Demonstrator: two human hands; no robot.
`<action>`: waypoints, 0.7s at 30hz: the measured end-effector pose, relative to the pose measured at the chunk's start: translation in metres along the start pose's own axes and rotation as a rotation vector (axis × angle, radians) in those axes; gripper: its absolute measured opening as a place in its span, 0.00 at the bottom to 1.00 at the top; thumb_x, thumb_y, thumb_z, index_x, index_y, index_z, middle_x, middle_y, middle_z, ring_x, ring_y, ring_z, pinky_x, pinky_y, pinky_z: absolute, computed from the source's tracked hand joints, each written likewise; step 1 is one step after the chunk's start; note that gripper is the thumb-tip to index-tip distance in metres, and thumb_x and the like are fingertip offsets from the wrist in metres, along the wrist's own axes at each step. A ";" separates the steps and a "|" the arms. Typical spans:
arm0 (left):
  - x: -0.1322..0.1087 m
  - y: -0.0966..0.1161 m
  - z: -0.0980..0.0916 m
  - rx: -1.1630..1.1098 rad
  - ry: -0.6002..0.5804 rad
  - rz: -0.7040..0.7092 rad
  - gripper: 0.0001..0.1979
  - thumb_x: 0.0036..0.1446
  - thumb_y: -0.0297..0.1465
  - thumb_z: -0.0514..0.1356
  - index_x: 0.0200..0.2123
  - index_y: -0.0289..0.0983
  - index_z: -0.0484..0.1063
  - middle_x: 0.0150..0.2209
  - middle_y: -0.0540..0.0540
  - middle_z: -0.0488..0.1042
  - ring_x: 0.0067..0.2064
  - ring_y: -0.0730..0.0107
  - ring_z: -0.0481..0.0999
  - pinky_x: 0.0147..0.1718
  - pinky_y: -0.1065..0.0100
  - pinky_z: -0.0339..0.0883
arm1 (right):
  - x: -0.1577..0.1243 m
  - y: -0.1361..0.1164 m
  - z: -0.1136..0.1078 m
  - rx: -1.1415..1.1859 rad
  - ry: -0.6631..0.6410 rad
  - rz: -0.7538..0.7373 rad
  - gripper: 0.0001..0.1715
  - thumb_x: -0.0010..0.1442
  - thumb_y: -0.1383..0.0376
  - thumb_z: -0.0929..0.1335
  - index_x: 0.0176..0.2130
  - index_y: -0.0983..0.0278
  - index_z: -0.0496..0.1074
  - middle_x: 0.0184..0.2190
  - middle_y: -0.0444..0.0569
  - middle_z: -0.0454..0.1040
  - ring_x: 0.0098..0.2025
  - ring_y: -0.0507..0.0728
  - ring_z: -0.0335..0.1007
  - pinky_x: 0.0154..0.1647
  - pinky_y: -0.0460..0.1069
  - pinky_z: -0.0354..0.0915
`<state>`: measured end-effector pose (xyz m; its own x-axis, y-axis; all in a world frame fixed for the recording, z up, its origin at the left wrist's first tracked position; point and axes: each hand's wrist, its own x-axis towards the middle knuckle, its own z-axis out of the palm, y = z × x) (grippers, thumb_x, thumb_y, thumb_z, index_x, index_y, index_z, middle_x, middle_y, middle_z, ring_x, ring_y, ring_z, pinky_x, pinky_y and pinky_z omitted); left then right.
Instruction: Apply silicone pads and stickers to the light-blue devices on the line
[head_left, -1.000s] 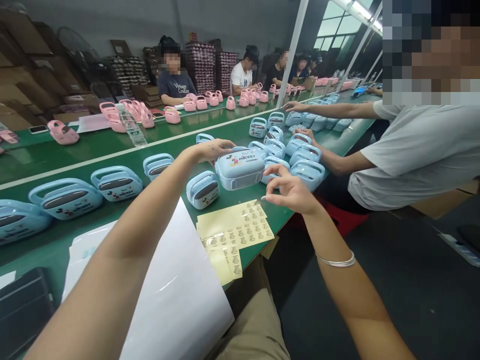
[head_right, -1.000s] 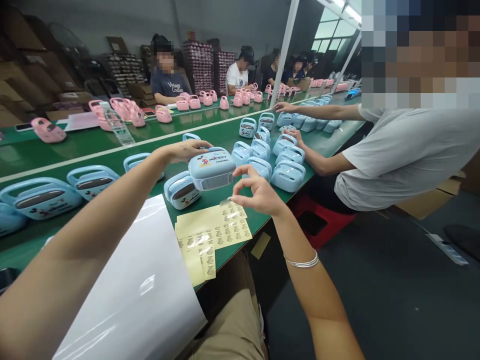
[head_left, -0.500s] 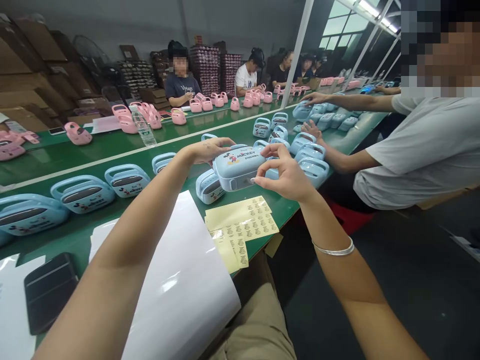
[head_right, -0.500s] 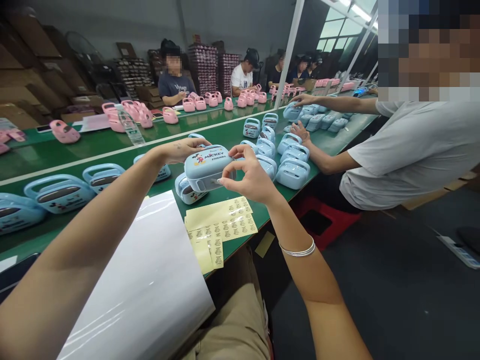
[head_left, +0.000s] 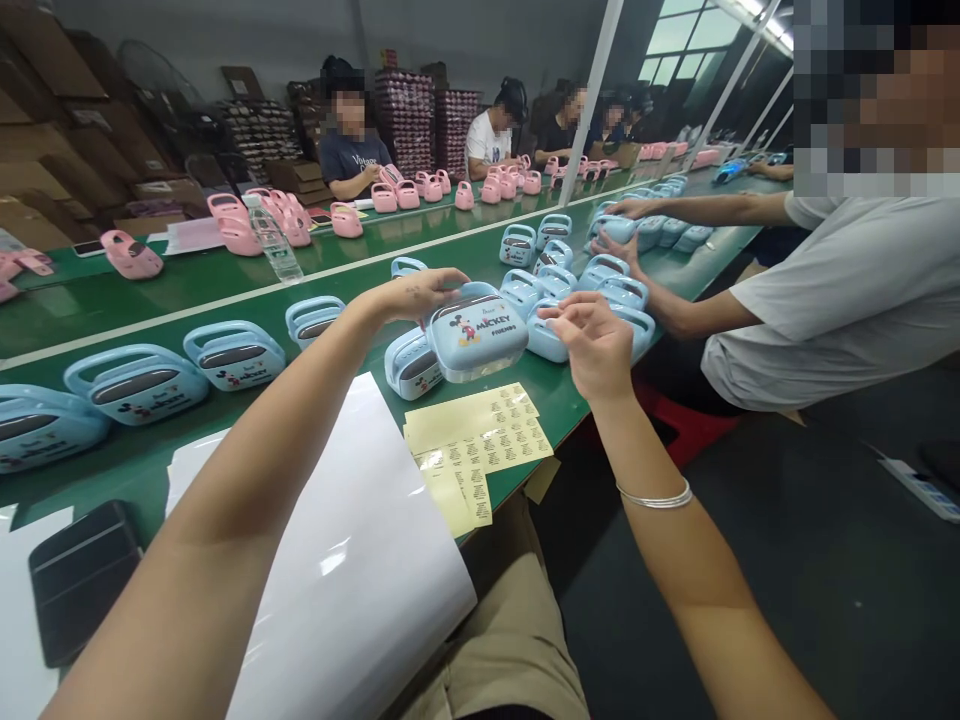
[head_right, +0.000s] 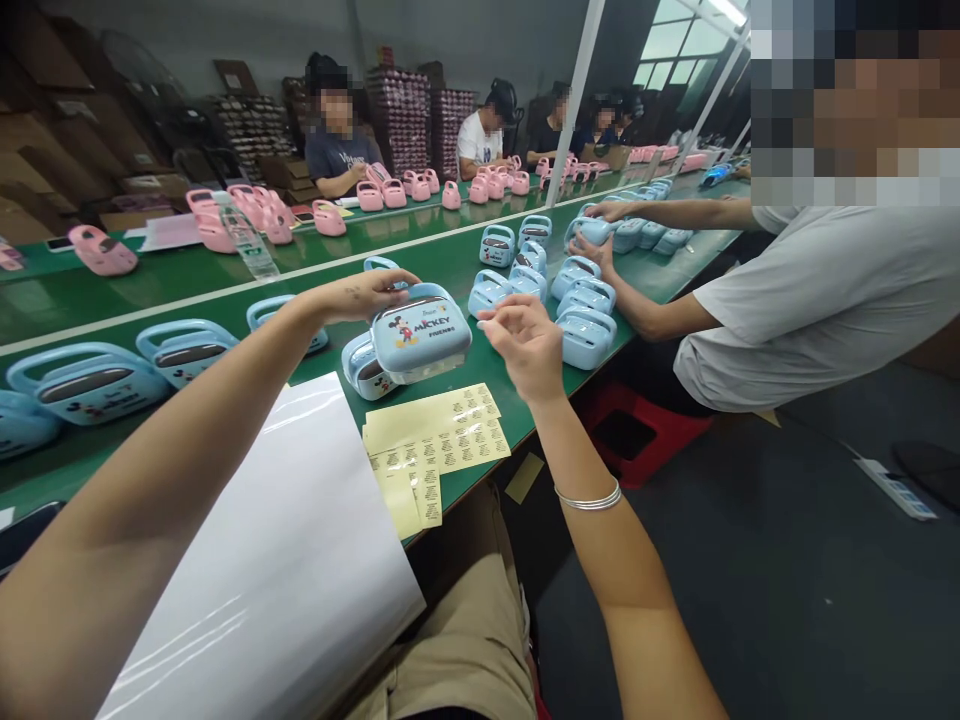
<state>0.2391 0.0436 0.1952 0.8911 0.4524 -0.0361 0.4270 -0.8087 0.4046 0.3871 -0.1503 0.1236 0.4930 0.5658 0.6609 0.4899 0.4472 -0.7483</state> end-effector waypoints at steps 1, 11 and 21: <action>0.003 0.002 0.003 0.098 0.047 -0.002 0.21 0.61 0.39 0.47 0.56 0.43 0.59 0.44 0.45 0.73 0.38 0.68 0.74 0.31 0.73 0.64 | -0.001 0.011 -0.004 -0.008 -0.014 0.099 0.08 0.52 0.60 0.66 0.26 0.61 0.65 0.34 0.45 0.64 0.38 0.53 0.69 0.45 0.52 0.66; 0.042 0.011 0.073 0.554 0.153 -0.032 0.20 0.63 0.30 0.42 0.57 0.37 0.55 0.41 0.34 0.74 0.42 0.51 0.76 0.36 0.59 0.66 | -0.034 0.081 0.018 -0.429 -0.610 0.543 0.06 0.43 0.68 0.70 0.18 0.66 0.71 0.31 0.48 0.71 0.28 0.51 0.66 0.30 0.46 0.62; 0.054 0.011 0.077 0.598 0.068 -0.076 0.21 0.62 0.37 0.44 0.55 0.35 0.58 0.41 0.33 0.74 0.44 0.48 0.75 0.38 0.57 0.66 | -0.040 0.095 0.026 -0.612 -0.674 0.553 0.05 0.47 0.70 0.68 0.21 0.64 0.72 0.37 0.49 0.69 0.36 0.55 0.66 0.36 0.48 0.60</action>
<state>0.3034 0.0304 0.1276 0.8515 0.5239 0.0217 0.5187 -0.8355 -0.1813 0.3951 -0.1124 0.0251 0.3493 0.9344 -0.0702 0.6903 -0.3073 -0.6550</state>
